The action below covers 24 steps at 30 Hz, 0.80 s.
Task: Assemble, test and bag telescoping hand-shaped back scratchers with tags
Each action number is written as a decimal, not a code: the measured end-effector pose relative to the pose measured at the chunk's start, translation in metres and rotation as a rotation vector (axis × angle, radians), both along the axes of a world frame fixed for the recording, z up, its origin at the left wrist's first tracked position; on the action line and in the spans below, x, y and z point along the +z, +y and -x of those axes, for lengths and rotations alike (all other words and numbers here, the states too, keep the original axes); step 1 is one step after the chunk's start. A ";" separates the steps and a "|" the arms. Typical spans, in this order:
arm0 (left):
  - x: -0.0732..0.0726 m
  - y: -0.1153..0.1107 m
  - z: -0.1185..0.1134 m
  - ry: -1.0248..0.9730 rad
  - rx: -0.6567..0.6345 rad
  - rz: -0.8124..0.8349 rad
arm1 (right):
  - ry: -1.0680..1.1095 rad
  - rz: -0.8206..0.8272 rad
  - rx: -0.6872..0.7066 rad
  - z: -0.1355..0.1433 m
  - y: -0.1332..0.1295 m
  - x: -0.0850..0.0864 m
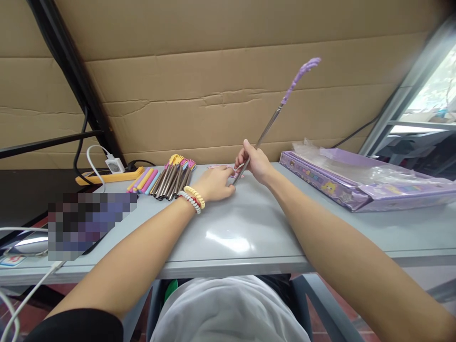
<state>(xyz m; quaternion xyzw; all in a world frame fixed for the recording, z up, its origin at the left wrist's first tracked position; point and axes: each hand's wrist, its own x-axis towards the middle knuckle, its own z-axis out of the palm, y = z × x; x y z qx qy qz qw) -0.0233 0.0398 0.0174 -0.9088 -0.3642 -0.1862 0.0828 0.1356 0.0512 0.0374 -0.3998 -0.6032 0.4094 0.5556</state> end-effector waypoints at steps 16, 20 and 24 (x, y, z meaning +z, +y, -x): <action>0.006 0.019 0.014 -0.038 0.301 0.068 | 0.157 0.025 -0.058 -0.007 0.004 0.000; 0.012 0.029 0.031 -0.050 0.443 0.056 | 0.374 0.080 -0.132 -0.024 0.007 0.005; 0.013 0.037 0.044 -0.068 0.505 0.053 | 0.561 0.081 -0.310 -0.039 0.009 0.008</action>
